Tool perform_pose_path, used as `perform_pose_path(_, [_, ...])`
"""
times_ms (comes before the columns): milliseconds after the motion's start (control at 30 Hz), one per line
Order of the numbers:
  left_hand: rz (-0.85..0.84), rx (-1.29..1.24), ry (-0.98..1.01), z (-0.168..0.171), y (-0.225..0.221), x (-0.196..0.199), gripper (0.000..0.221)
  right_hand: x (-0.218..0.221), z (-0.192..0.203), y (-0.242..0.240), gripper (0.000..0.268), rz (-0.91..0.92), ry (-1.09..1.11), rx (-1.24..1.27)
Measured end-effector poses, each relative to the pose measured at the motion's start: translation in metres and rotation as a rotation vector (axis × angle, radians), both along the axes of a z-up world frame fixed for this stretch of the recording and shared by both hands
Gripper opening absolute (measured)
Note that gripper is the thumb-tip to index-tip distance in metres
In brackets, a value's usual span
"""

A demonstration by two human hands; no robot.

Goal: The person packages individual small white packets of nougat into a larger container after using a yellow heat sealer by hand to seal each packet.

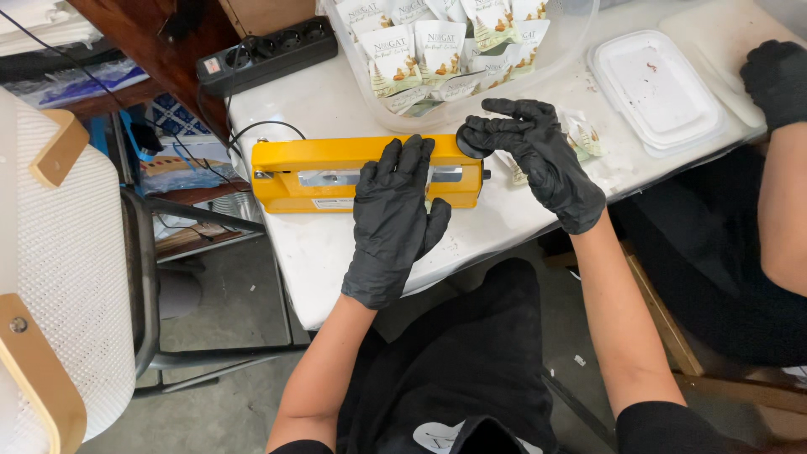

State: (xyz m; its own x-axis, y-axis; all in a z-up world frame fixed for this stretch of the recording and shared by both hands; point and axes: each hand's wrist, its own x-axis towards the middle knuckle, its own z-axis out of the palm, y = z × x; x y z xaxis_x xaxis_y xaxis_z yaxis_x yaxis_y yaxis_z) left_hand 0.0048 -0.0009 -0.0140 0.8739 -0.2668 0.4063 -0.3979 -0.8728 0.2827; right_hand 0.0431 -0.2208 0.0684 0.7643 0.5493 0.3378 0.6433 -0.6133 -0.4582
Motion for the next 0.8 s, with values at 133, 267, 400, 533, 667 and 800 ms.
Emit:
perform_pose_path(133, [0.001,0.016,-0.003,0.0007,0.0004,-0.0001,0.083,-0.0019,-0.0001,0.0024,0.037,0.002,-0.005,0.011])
perform_pose_path(267, [-0.008,0.008,0.025,0.0014,0.0022,-0.0004,0.085,-0.0016,0.0012,0.0044,0.036,-0.001,-0.013,0.029])
perform_pose_path(400, [-0.022,0.010,0.032,-0.0026,0.0030,0.0015,0.086,-0.0013,0.0025,0.0040,0.035,-0.007,-0.022,0.048])
perform_pose_path(533, [-0.019,0.018,0.034,0.0003,0.0035,-0.0007,0.086,-0.0007,0.0016,0.0034,0.035,-0.011,-0.024,0.063])
perform_pose_path(667, [-0.021,0.013,0.028,0.0002,0.0037,-0.0009,0.085,0.0014,0.0004,0.0042,0.034,-0.018,-0.027,0.084])
perform_pose_path(800, [-0.004,0.020,0.021,-0.0066,0.0016,0.0006,0.087,0.0015,-0.0007,0.0037,0.033,-0.026,-0.030,0.103])
